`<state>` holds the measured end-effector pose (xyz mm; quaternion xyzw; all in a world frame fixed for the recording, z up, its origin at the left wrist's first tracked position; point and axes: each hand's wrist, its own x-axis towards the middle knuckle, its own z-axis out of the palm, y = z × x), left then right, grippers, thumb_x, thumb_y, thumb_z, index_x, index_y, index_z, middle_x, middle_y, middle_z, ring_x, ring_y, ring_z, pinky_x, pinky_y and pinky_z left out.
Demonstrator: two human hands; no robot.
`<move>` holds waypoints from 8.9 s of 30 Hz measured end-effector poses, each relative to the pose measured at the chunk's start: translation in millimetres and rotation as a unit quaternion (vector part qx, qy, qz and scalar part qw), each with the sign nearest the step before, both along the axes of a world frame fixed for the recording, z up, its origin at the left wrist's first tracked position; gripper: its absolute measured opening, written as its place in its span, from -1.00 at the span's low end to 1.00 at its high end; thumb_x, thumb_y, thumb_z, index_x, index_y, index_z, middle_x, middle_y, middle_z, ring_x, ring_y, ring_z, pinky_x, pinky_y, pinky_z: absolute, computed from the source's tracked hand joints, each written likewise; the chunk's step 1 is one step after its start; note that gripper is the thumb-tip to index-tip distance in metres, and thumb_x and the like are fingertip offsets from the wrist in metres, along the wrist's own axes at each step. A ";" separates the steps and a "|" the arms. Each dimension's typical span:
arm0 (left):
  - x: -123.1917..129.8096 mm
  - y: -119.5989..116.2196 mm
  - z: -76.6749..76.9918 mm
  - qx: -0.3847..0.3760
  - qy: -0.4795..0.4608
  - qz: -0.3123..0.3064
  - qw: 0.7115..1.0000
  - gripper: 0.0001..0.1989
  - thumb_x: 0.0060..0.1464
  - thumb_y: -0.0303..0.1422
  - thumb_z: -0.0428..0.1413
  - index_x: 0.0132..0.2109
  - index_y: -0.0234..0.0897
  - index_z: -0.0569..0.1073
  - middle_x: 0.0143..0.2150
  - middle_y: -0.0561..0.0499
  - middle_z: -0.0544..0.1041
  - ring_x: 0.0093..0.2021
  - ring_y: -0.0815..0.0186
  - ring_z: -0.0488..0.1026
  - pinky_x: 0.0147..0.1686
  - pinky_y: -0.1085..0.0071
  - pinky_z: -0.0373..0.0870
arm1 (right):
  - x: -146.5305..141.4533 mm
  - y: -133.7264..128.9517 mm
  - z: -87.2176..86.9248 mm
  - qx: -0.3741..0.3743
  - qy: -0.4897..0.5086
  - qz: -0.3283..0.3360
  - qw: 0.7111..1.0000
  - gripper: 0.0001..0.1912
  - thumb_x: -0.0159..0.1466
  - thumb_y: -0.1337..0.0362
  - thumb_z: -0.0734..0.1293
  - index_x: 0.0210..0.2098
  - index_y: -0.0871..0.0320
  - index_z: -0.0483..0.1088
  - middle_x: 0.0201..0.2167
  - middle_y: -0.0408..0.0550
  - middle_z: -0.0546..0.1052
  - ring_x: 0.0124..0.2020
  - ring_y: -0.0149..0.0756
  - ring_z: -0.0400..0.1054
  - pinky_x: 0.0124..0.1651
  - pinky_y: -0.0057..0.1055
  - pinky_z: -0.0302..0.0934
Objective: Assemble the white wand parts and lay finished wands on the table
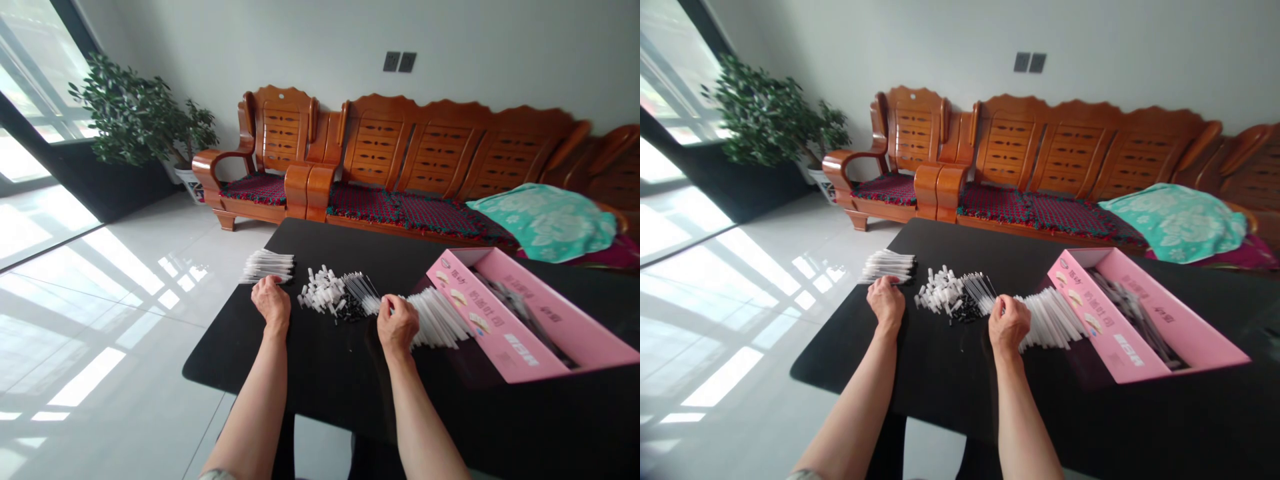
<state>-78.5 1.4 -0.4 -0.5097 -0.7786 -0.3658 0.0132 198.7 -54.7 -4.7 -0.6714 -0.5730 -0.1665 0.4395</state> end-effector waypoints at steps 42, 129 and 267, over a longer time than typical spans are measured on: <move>12.4 -7.0 0.4 -0.045 0.029 -0.085 0.995 -0.73 -0.02 -0.56 0.06 -0.29 -0.15 0.59 -0.22 -0.06 0.58 -0.11 0.07 0.39 -0.03 0.13 0.11 | -0.3 1.0 -2.2 -0.001 0.028 0.011 1.000 -0.76 0.31 0.24 0.20 -0.36 0.18 0.46 -0.45 0.04 0.52 -0.38 -0.20 0.33 -0.21 -0.31 0.13; 83.2 -17.9 7.7 -0.008 -0.630 -0.362 0.687 -0.56 0.03 0.00 0.21 -0.28 -0.36 0.45 -0.51 0.05 0.47 -0.65 0.47 0.31 -0.69 0.55 0.21 | -34.2 -8.5 24.5 -0.223 0.422 0.345 0.808 -0.65 0.26 -0.01 0.34 -0.34 0.18 0.45 -0.65 -0.22 0.41 -0.69 -0.51 0.18 -0.64 -0.57 0.03; 78.9 -17.6 8.8 -0.023 -0.684 -0.375 0.626 -0.57 -0.04 -0.09 0.31 -0.23 -0.31 0.36 -0.33 -0.08 0.61 -0.44 0.33 0.56 -0.36 0.40 0.51 | -28.4 -4.8 13.6 -0.201 0.386 0.285 0.854 -0.64 0.21 0.01 0.36 -0.22 0.19 0.46 -0.66 -0.22 0.39 -0.66 -0.43 0.24 -0.61 -0.53 0.13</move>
